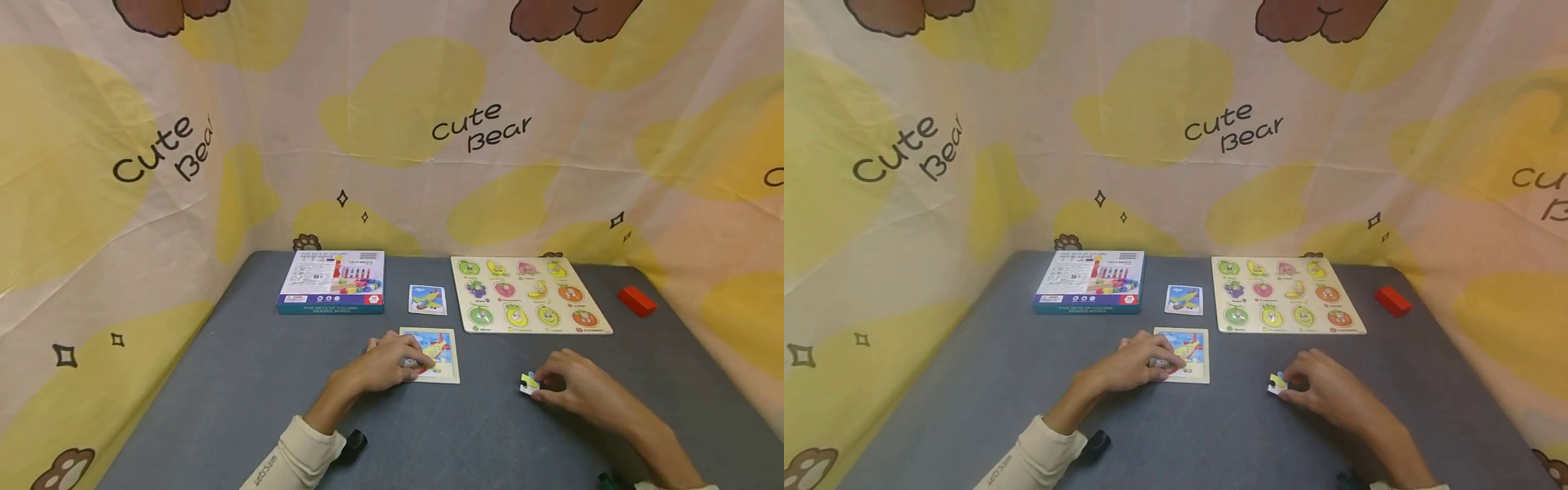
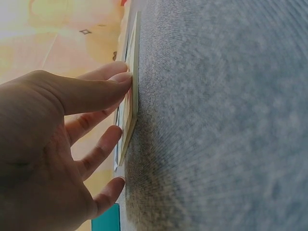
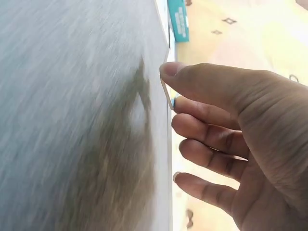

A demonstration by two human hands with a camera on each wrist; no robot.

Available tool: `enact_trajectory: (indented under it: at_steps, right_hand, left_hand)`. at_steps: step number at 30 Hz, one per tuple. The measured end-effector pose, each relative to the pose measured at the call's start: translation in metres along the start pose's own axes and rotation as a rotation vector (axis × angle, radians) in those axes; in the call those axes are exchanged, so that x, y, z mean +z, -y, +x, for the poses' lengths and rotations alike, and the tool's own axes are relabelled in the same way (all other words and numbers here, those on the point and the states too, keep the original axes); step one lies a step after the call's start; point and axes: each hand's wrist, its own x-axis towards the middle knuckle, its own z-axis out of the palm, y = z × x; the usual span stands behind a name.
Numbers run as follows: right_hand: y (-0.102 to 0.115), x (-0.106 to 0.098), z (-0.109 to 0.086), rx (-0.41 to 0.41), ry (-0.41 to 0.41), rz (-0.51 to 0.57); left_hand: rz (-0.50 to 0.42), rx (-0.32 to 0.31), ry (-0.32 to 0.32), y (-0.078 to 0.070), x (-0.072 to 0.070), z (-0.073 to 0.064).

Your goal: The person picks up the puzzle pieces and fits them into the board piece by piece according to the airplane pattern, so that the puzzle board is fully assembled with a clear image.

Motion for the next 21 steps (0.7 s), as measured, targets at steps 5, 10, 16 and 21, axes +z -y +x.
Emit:
enact_trajectory:
  at_steps: [5,10,16,21]
  right_hand:
    - [0.013,0.005,0.018,-0.04,0.003,0.013]
    - [0.025,0.014,0.032,-0.096,0.004,0.035]
    - [0.037,0.021,0.051,-0.13,-0.003,0.041]
    - [0.047,0.026,0.068,-0.155,0.026,0.052]
  left_hand:
    - [0.004,-0.001,-0.001,0.0,-0.001,-0.001]
    - [0.006,0.005,-0.002,-0.001,0.0,-0.001]
    - [0.002,0.007,-0.008,-0.002,0.0,0.0]
    - [0.008,0.001,-0.012,-0.002,0.0,0.0]
